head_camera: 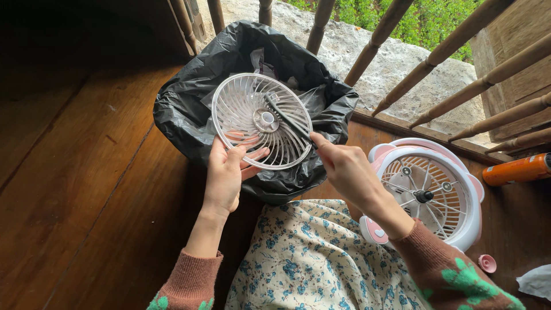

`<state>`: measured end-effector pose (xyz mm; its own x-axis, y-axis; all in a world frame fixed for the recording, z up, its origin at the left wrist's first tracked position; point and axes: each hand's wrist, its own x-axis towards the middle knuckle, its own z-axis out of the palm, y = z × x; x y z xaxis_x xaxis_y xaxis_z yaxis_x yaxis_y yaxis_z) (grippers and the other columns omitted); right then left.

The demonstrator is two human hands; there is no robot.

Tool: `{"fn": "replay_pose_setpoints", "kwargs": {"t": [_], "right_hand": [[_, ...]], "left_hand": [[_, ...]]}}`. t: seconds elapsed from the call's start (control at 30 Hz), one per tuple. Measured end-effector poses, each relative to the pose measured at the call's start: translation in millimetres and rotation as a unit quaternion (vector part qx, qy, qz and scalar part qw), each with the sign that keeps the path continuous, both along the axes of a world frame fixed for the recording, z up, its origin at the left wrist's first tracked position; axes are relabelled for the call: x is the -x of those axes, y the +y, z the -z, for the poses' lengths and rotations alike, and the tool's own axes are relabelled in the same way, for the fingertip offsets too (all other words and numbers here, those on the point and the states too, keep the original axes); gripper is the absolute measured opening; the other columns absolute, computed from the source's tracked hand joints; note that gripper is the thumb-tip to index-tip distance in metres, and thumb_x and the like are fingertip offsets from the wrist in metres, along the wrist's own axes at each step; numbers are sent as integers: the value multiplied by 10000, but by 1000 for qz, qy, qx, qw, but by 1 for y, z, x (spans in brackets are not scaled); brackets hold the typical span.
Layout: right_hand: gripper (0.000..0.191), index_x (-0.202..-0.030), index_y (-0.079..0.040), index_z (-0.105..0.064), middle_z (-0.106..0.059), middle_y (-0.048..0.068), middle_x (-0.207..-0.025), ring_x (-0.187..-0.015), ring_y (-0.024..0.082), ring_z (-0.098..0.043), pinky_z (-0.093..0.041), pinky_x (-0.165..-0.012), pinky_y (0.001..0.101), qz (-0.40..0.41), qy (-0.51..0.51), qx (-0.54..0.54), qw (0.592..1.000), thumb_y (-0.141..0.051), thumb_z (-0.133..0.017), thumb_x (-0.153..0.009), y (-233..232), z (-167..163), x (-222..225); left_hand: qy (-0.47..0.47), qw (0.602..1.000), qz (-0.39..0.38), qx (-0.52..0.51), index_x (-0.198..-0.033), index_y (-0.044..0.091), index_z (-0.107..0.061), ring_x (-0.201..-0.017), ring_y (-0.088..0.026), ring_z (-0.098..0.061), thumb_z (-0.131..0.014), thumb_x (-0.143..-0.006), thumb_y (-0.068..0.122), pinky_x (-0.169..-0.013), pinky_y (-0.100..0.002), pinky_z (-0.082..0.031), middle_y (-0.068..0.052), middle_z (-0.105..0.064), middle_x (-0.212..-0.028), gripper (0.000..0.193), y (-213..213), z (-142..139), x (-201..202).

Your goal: The person unscrews the pink center cap and removes the front grille from a small desk fan. They hold the grille over a trash bin and brush dust off its blades with a handheld brush, working around the grille surface.

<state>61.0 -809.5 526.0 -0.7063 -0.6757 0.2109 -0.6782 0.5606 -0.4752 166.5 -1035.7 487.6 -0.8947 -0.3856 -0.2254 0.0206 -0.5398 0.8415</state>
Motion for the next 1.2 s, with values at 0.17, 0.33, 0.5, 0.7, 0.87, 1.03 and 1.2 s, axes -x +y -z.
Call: {"fn": "replay_pose_setpoints", "kwargs": {"t": [0.17,0.33,0.5,0.7,0.87,1.03,1.2], "right_hand": [[375,-1346,-73,-639,-698,200,-809,-635,280,-696,-539,-555,405,-51,35,52,997,-45,-609,-974,1,1,7],[311,-1280,-122,-664,-675,167,-678,-534,221,-675,-478,-483,413,29,19,-25,999,-47,-610,-983,9,-13,31],[295,-1262,-127,-645,-701,159,-697,-594,263,-705,-523,-529,418,-17,10,-15,1000,-106,-645,-967,8,-7,13],[267,-1238,-153,-651,-727,148,-748,-616,278,-729,-554,-542,422,-1,10,-45,999,-116,-628,-974,9,-12,32],[305,-1270,-179,-639,-703,147,-690,-552,276,-698,-524,-519,447,31,7,-83,996,-128,-640,-969,10,-16,32],[285,-1229,-185,-664,-678,128,-665,-530,252,-685,-497,-471,450,-1,-2,-58,998,-104,-606,-962,13,-13,26],[240,-1239,-183,-671,-638,184,-618,-525,330,-649,-470,-491,484,80,51,-105,990,-183,-615,-1006,18,-18,41]], "left_hand": [[-9,1000,5,17,-1308,44,-449,-1012,-256,-752,-422,-991,93,-708,-320,-639,-165,-661,-1261,322,-3,-3,2],[-16,1000,-1,20,-1306,24,-433,-980,-266,-760,-396,-992,75,-711,-325,-652,-190,-668,-1252,320,-11,-10,-6],[-18,1000,-2,16,-1317,13,-432,-894,-286,-764,-370,-982,52,-692,-330,-665,-202,-664,-1222,343,-9,-12,0],[-11,1000,3,22,-1320,-5,-424,-878,-281,-760,-361,-987,33,-703,-332,-663,-210,-657,-1226,341,-7,-8,1],[-9,1000,0,18,-1325,-3,-420,-873,-285,-757,-347,-976,18,-732,-352,-675,-209,-648,-1246,357,-8,-11,1],[21,1000,14,12,-1334,-30,-435,-895,-280,-752,-352,-980,-4,-777,-363,-680,-230,-644,-1250,364,-10,-9,0],[4,1000,-12,11,-1304,-38,-423,-891,-280,-755,-379,-980,-2,-772,-359,-672,-225,-644,-1243,328,-4,-6,-2]]}}
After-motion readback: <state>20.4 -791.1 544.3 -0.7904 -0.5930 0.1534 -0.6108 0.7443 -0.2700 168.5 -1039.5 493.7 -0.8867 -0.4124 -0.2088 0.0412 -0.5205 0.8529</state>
